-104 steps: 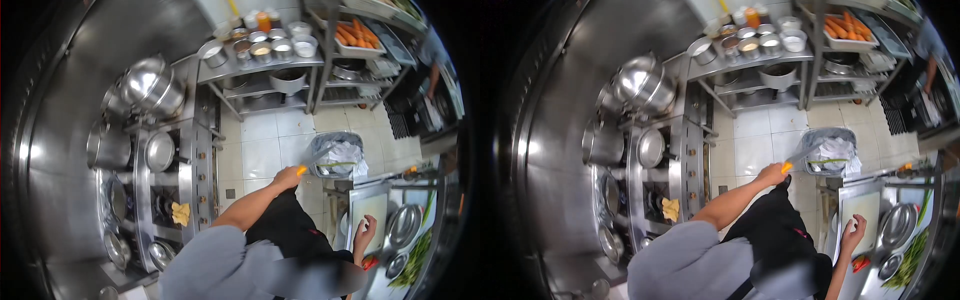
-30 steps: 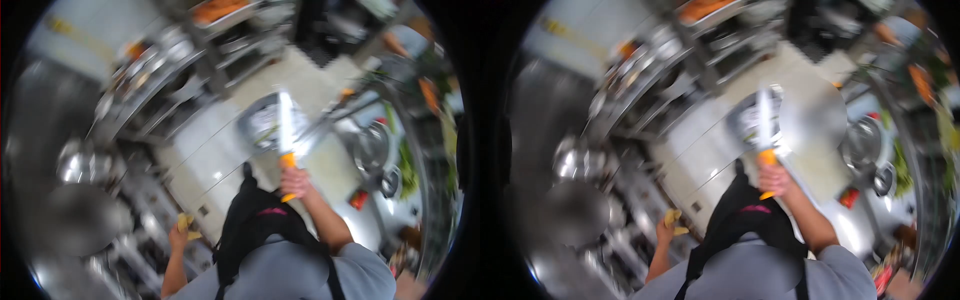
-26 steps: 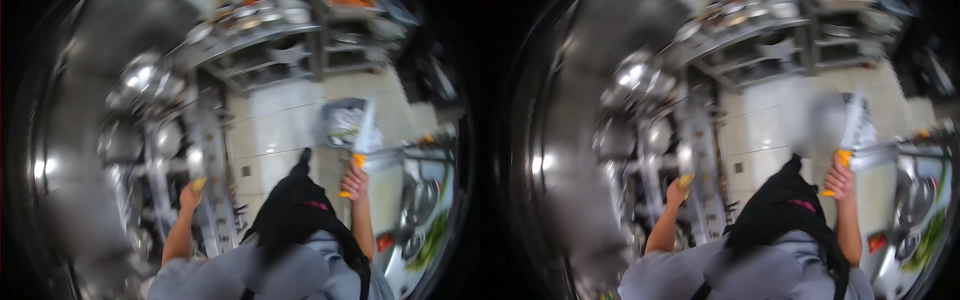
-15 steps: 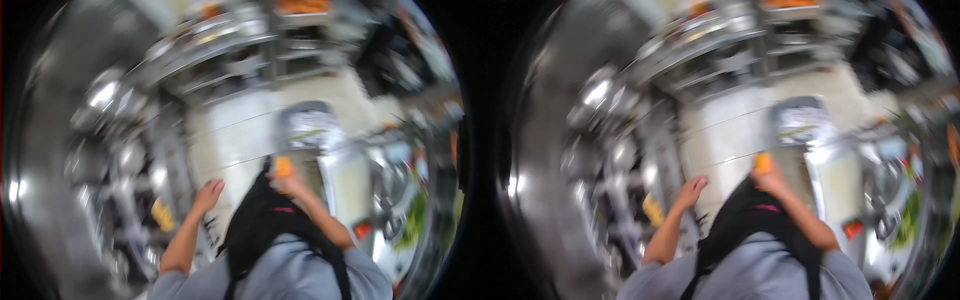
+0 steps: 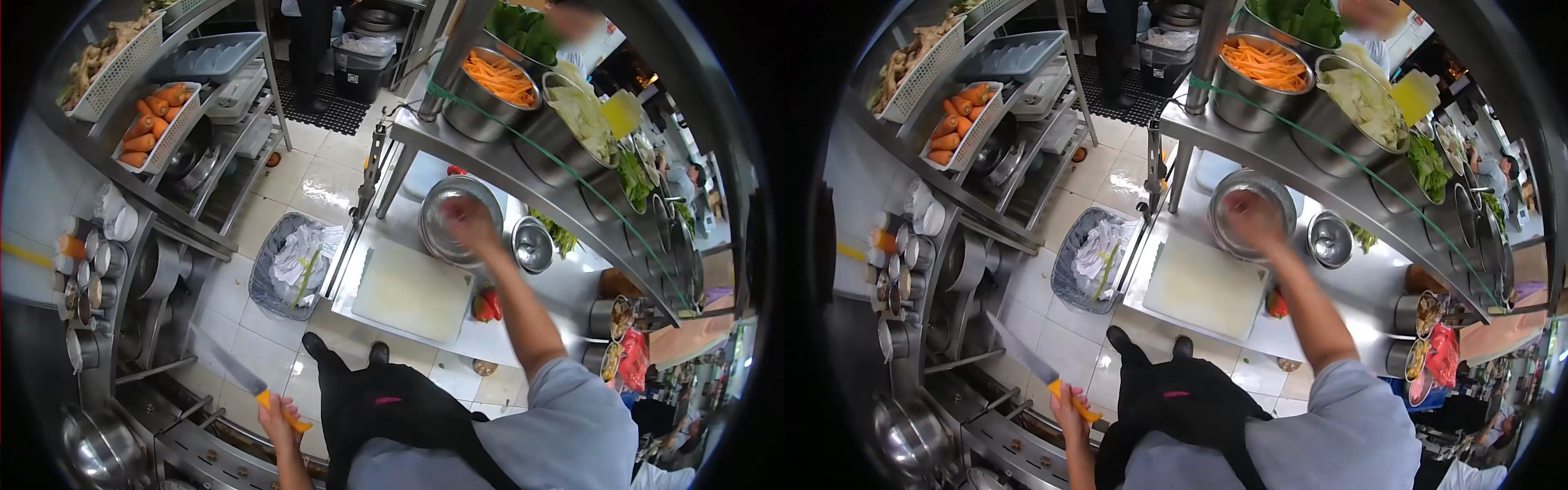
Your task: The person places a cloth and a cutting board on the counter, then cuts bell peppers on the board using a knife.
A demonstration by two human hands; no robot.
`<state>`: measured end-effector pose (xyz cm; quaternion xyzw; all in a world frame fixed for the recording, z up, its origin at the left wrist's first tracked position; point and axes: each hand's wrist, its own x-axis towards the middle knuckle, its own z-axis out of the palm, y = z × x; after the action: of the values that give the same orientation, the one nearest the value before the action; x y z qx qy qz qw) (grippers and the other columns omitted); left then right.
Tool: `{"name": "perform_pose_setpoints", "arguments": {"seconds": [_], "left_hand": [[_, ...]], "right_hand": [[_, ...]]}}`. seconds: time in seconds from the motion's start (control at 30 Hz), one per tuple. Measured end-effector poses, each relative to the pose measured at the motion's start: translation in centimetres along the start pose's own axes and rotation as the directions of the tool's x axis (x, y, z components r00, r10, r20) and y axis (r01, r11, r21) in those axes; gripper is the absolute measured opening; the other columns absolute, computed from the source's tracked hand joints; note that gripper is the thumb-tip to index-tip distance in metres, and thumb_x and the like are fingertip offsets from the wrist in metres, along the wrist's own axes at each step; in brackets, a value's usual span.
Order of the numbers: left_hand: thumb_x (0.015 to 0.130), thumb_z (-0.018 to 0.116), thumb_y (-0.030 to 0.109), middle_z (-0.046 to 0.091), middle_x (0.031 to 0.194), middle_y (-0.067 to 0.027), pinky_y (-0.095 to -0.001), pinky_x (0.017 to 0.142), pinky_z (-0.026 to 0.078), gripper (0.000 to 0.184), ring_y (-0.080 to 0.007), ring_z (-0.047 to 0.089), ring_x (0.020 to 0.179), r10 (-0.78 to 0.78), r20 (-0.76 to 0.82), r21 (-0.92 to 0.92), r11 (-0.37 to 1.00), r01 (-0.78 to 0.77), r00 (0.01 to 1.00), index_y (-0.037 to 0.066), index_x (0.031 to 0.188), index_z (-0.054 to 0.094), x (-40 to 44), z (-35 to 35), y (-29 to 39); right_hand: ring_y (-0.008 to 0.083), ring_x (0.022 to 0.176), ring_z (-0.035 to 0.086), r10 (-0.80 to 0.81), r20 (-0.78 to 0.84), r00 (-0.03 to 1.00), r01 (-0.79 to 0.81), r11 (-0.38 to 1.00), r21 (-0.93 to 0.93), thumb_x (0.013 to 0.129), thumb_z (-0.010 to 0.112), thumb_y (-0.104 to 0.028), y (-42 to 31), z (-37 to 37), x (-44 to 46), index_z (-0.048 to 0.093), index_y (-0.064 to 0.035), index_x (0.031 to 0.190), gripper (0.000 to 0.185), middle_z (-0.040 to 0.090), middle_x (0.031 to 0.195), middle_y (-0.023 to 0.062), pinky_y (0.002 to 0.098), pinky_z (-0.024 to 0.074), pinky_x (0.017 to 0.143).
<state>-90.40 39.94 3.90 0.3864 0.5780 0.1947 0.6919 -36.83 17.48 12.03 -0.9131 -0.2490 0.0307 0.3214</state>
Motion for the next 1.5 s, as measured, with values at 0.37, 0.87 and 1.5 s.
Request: {"name": "perform_pose_setpoints", "arguments": {"seconds": [0.37,0.87,1.5], "left_hand": [[0.109,0.059,0.024,0.063,0.078,-0.0047,-0.0256,0.045,0.045,0.017,-0.0096,0.054,0.053,-0.009,-0.128,0.148,0.989,0.028,0.992,0.008,0.108,0.055,0.7,-4.5,-2.3],[0.103,0.067,0.022,0.065,0.073,-0.0032,-0.0259,0.046,0.047,0.017,-0.0092,0.058,0.056,0.333,0.171,0.350,0.859,-0.373,0.927,0.006,0.105,0.062,4.1,1.2,3.6],[0.100,0.074,0.031,0.058,0.064,-0.0003,-0.0297,0.054,0.044,0.032,-0.0091,0.054,0.056,0.189,0.904,0.213,0.580,-0.787,0.383,0.004,0.083,0.067,11.1,19.0,24.1]], "right_hand": [[0.0289,0.094,0.072,0.145,-0.038,0.989,-0.144,0.854,-0.499,0.097,0.068,-0.022,9.4,1.3,16.6,0.069,-0.0103,0.121,0.027,0.073,0.106,0.0135,0.0397,0.0568,0.079],[0.0196,0.098,0.069,0.454,0.033,0.891,-0.196,0.316,0.928,0.093,0.071,-0.010,5.6,-0.3,-4.2,0.058,-0.0087,0.137,0.046,0.069,0.121,0.0065,0.0311,0.0576,0.074],[0.0340,0.119,0.066,0.060,0.172,0.983,-0.157,-0.199,0.967,0.110,0.055,-0.047,-17.2,2.4,-11.6,0.046,-0.0168,0.153,0.054,0.060,0.135,0.0129,0.0669,0.0588,0.094]]}}
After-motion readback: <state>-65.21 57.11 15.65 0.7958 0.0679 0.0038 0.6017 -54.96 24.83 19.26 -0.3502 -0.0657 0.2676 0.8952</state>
